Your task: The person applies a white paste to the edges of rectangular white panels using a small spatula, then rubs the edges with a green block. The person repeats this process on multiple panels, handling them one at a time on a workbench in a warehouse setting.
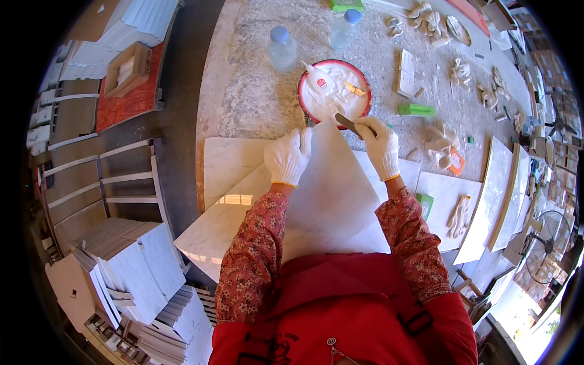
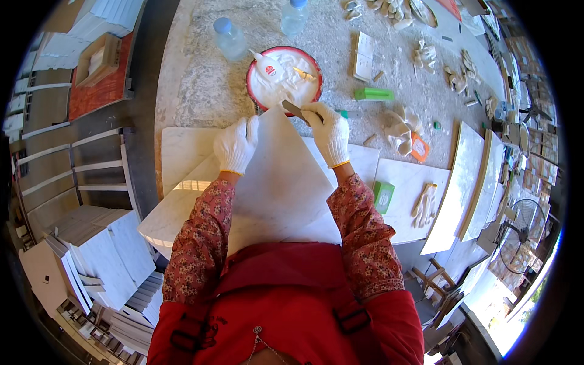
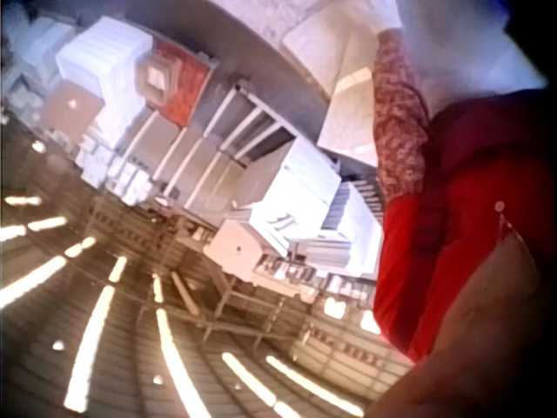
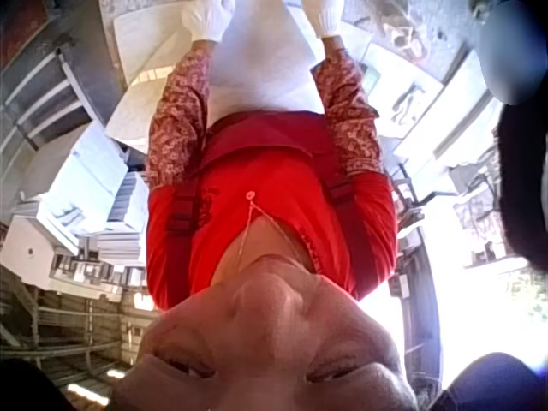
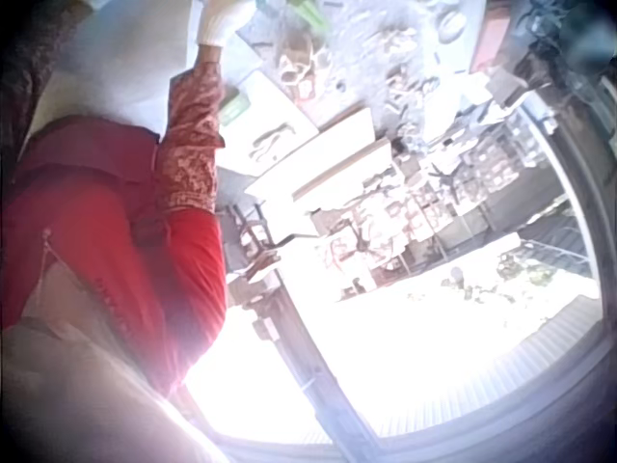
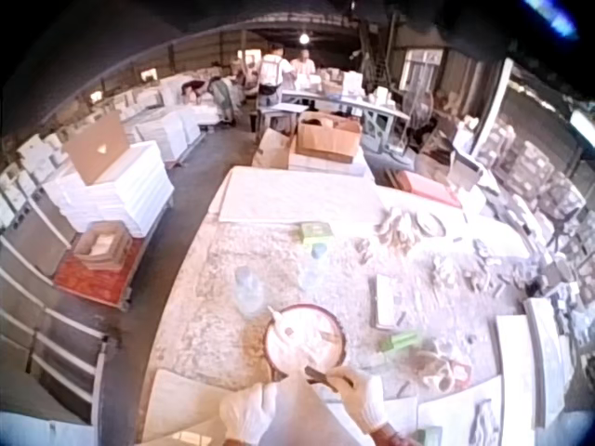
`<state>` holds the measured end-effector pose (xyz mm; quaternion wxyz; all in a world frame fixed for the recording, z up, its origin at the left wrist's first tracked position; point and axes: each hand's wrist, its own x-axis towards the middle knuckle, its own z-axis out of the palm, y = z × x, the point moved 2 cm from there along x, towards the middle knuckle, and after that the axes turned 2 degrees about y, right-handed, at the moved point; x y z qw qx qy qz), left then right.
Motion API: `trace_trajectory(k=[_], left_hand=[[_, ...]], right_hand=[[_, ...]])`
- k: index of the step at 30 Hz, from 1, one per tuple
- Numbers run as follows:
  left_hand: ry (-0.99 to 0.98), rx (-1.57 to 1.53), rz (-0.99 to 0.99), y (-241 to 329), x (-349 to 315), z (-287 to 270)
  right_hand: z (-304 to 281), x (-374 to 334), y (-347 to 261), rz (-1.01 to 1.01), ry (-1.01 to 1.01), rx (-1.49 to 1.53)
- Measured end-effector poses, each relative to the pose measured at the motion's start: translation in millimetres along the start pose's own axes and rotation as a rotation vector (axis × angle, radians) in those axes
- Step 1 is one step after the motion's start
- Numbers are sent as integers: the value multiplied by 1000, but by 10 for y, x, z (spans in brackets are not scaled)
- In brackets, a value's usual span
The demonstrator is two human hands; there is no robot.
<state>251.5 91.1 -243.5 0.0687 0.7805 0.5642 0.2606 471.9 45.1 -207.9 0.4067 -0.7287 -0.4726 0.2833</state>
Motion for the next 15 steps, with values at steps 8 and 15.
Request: trace_trajectory(k=[8,15], left_hand=[[-19,8,-17,-9,-2,3],[-43,9,-46,4,-2,-7]], right_hand=[[21,-67,-71,-403,124,-397],[17,-64,51,-39,36,26]])
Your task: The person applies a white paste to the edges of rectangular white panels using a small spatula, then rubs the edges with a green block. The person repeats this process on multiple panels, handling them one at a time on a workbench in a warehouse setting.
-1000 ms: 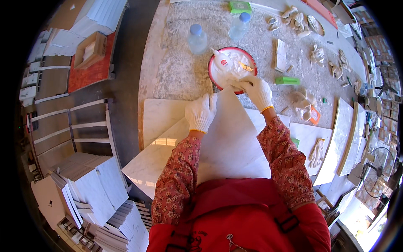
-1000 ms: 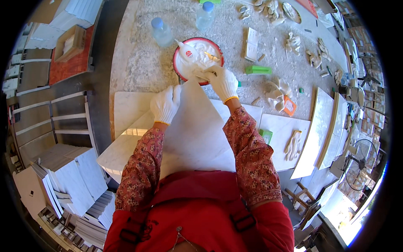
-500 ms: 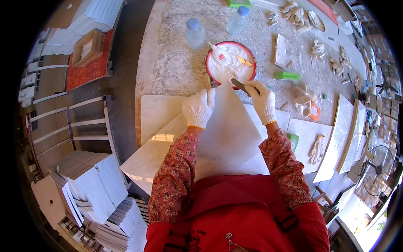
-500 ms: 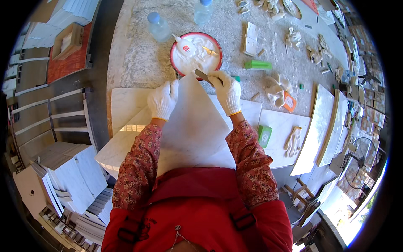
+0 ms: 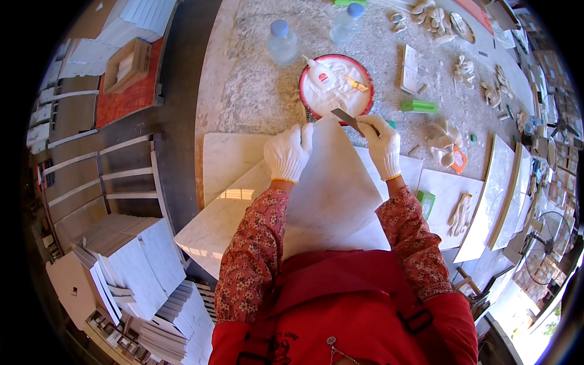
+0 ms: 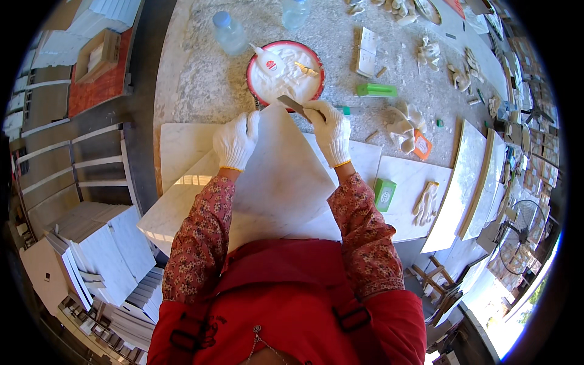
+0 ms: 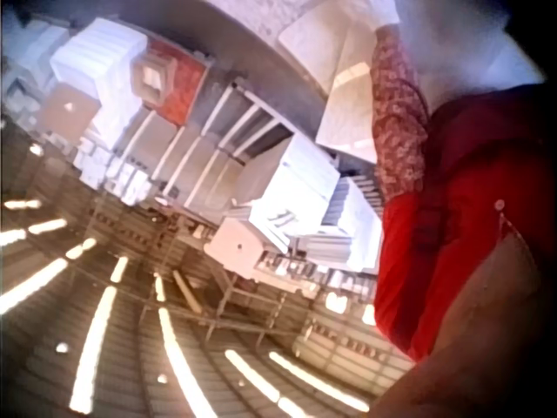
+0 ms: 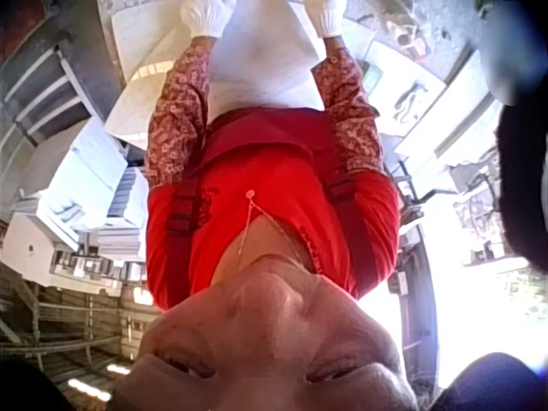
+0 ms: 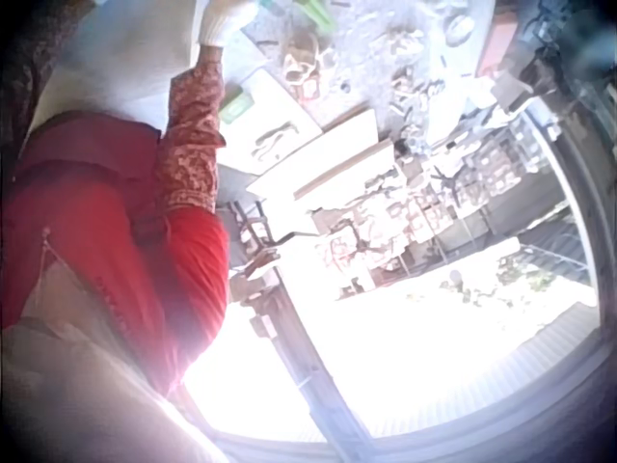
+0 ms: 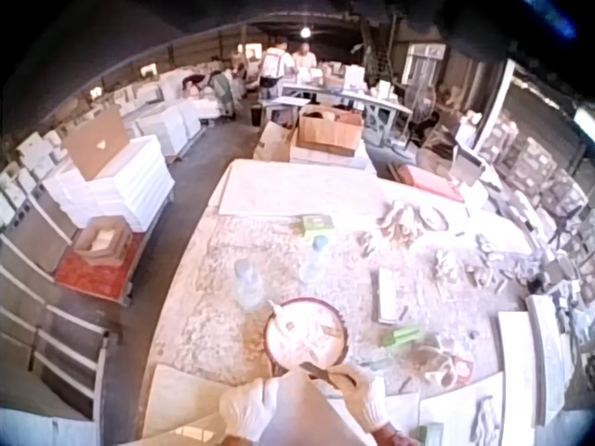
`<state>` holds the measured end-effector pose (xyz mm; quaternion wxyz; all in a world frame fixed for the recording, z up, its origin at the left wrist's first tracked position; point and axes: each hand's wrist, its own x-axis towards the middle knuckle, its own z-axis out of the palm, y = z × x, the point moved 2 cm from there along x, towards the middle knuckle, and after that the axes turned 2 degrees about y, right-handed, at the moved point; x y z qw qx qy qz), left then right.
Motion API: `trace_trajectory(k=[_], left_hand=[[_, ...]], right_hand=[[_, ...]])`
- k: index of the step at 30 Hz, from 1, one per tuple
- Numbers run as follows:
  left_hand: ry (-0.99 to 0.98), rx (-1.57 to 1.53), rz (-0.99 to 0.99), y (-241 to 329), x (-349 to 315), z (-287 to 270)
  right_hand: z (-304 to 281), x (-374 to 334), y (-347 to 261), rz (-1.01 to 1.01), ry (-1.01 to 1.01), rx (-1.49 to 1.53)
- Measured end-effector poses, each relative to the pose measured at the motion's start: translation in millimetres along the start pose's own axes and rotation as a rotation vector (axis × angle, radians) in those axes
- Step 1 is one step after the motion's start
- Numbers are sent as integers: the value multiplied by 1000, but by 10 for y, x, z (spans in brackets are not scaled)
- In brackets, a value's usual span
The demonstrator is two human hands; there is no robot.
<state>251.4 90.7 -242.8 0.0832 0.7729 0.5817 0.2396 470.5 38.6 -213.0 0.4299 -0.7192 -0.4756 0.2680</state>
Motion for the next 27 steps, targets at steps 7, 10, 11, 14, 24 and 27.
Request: trace_trajectory(k=[7,10,11,14,24,27], left_hand=[[15,-4,6,36,33,-21],[20,16,12,31,31,-20],[-7,18,-4,30,32,-21],[-52,18,-45,36,29,-45],[-34,-16,-19,108,66,-128],[-79,-19,-41,104,57,-112]], right_hand=[[167,55,84,-74,-3,-204],[215,150,55,-130,59,-245],[208,190,31,-146,87,-257],[181,307,40,-219,113,-415],[572,1024,-24,-521,116,-717],[864,1217,-177,-384,86,-858]])
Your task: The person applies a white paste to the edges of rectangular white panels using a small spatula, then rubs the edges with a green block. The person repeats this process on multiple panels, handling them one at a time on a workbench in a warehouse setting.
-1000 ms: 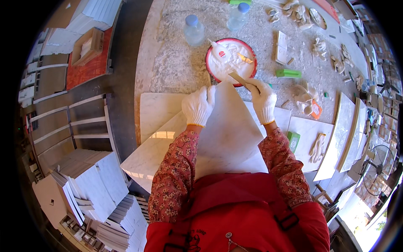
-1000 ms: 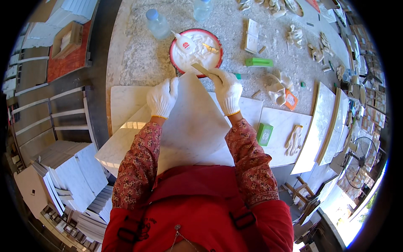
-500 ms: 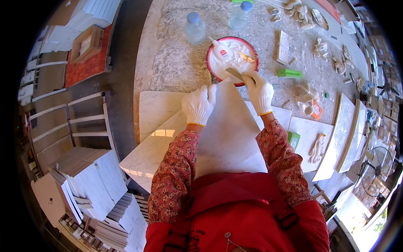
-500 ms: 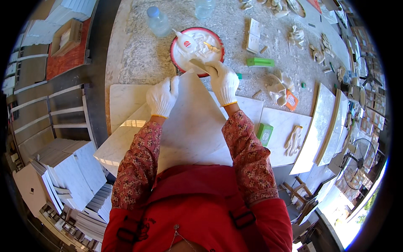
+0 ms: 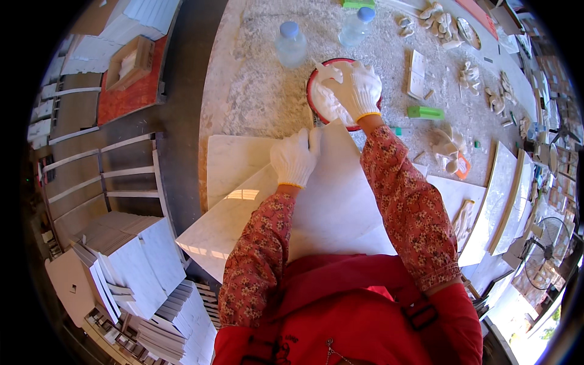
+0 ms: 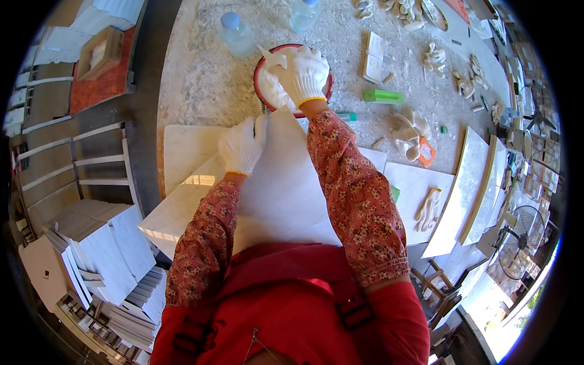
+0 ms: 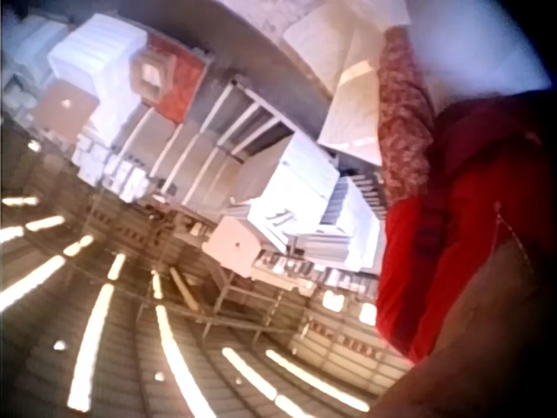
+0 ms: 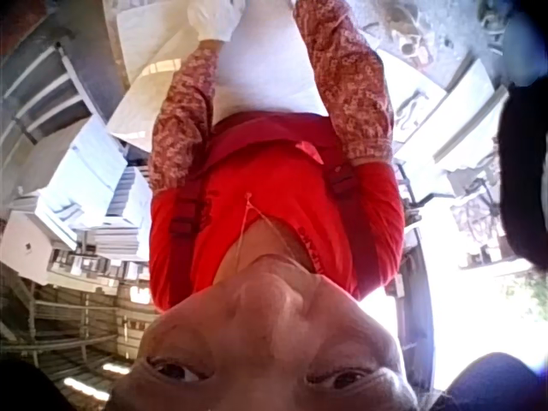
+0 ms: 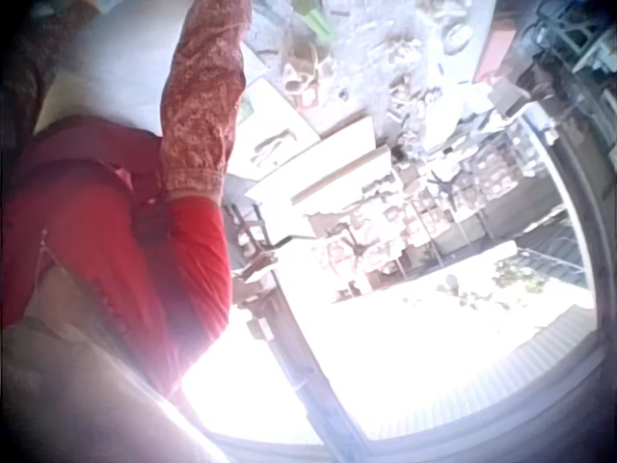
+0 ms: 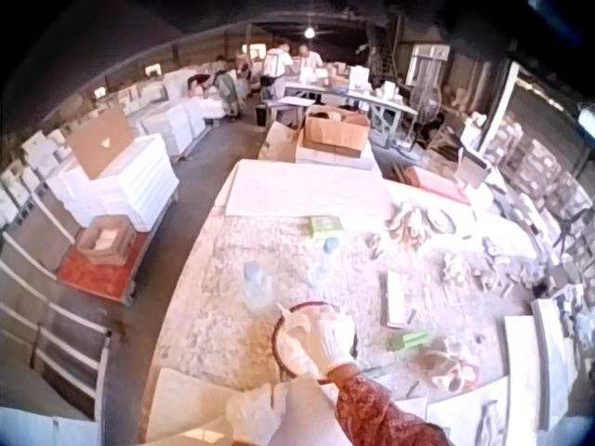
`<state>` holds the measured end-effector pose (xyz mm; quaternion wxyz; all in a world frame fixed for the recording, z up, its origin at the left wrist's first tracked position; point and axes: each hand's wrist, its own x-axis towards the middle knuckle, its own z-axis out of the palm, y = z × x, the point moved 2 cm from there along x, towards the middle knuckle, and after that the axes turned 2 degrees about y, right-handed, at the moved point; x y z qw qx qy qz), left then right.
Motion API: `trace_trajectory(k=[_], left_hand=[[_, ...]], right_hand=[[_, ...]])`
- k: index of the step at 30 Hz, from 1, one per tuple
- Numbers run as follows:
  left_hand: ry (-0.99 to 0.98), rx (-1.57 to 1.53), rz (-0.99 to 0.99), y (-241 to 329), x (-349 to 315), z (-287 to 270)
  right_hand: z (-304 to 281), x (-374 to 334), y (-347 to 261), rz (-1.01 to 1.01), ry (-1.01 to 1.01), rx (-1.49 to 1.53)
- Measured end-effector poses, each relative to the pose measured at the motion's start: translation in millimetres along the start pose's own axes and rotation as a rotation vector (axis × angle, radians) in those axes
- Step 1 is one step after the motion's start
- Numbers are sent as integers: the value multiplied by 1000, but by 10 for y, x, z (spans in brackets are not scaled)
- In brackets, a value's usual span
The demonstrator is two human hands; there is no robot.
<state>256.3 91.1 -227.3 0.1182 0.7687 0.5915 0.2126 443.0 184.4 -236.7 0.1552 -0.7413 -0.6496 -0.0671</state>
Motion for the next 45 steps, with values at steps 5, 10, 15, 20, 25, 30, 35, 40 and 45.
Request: trace_trajectory(k=[5,10,15,20,25,30,35,40,45], left_hand=[[-60,-6,-78,-58,-5,54],[35,-11,41,-6,11,-14],[77,31,69,2,4,-19],[104,36,74,7,10,-24],[85,40,70,1,20,-16],[55,32,3,-82,-10,93],[52,35,34,-42,1,44],[81,26,57,-31,2,33],[77,45,64,-27,3,18]], right_hand=[[-204,98,-115,160,-203,211],[-662,-424,61,359,-194,592],[-875,-1083,132,399,-211,733],[-819,-1344,154,300,-152,604],[-792,-1339,152,250,-133,566],[-781,-1330,129,199,-92,532],[-803,-1299,125,245,-165,529],[-853,-1271,95,256,-202,535],[-870,-1250,84,264,-245,510]])
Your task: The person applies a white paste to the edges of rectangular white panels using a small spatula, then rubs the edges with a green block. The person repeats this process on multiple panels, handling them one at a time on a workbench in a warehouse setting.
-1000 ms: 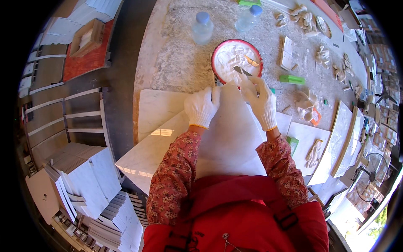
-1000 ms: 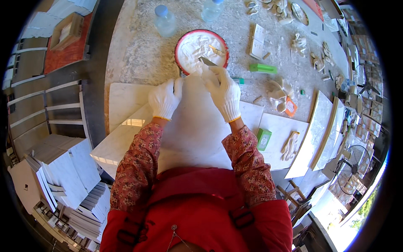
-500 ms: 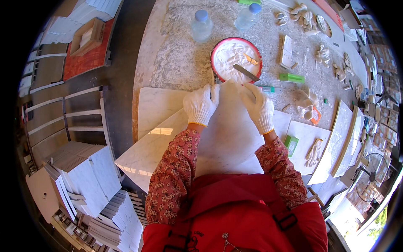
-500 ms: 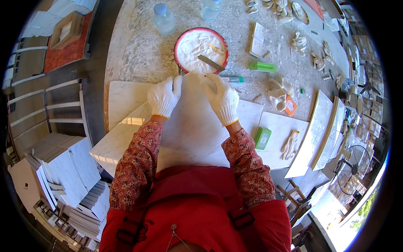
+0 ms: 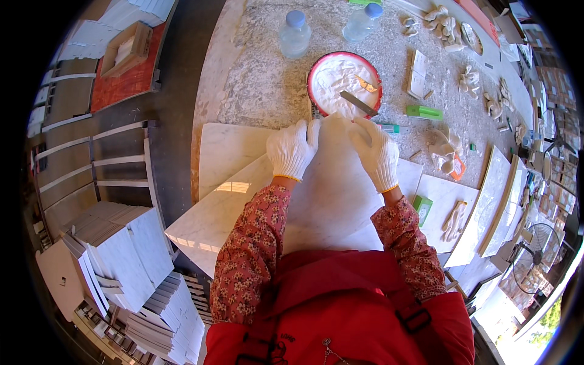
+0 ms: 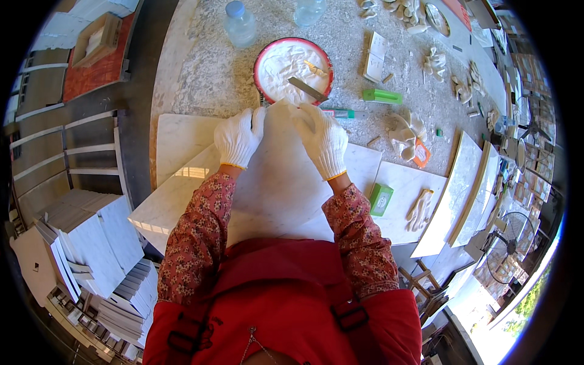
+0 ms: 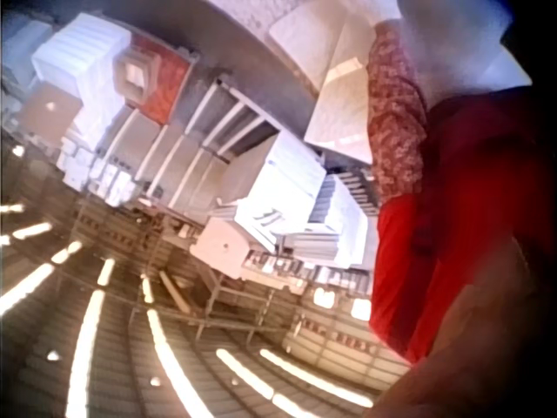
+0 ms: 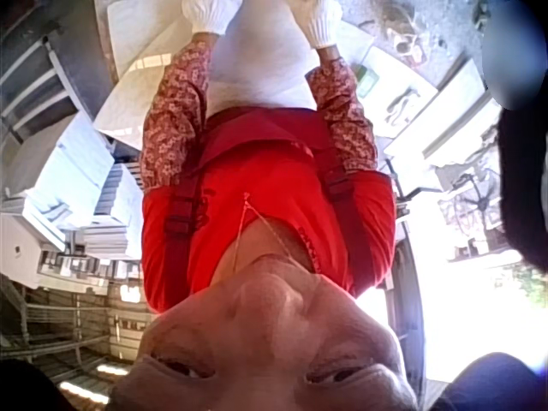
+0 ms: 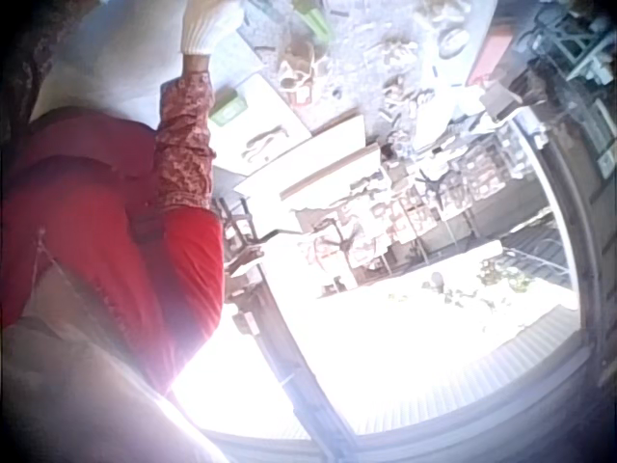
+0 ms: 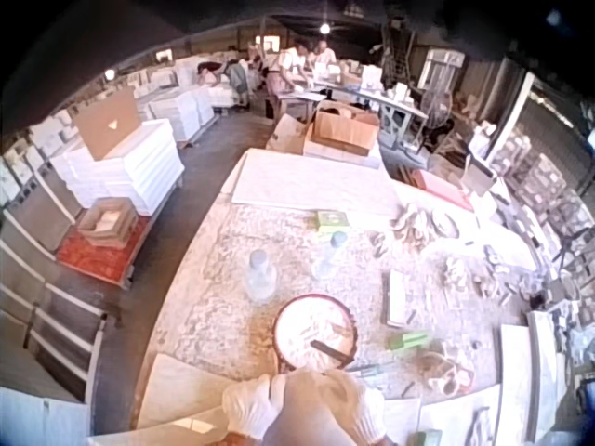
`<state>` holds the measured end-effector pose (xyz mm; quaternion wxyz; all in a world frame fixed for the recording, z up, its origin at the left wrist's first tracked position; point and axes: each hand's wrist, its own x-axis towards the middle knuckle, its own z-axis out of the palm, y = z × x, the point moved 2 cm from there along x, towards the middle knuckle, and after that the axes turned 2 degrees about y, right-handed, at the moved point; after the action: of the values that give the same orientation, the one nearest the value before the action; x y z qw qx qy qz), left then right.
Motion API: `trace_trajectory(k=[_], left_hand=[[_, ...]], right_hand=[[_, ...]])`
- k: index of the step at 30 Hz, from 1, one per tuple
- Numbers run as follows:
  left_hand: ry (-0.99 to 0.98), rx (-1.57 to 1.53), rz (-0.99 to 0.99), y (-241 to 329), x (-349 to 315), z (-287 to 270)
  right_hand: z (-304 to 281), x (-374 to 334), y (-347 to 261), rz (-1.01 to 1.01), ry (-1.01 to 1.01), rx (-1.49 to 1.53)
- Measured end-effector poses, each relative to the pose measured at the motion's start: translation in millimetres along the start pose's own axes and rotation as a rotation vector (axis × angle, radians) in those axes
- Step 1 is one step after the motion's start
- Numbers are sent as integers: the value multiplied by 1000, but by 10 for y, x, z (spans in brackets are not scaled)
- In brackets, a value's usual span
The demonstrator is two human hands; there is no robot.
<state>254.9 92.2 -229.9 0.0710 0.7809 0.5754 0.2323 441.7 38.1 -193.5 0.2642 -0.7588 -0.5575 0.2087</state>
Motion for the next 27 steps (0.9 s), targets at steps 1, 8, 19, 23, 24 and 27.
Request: trace_trajectory(k=[1,8,19,23,24,27], left_hand=[[-6,3,-6,-4,0,4],[-24,-17,-53,-53,-26,91],[-48,-15,-38,-49,-13,73],[-35,-15,-50,-25,-7,38],[-24,-20,-51,-46,-21,59],[-75,-43,-79,-36,-3,25]], right_hand=[[-2,2,-4,0,-3,-1],[40,17,53,-104,100,-21],[27,56,55,-80,102,46],[-11,243,-59,-77,206,235],[-16,339,-123,-81,231,277],[32,669,-208,31,52,213]])
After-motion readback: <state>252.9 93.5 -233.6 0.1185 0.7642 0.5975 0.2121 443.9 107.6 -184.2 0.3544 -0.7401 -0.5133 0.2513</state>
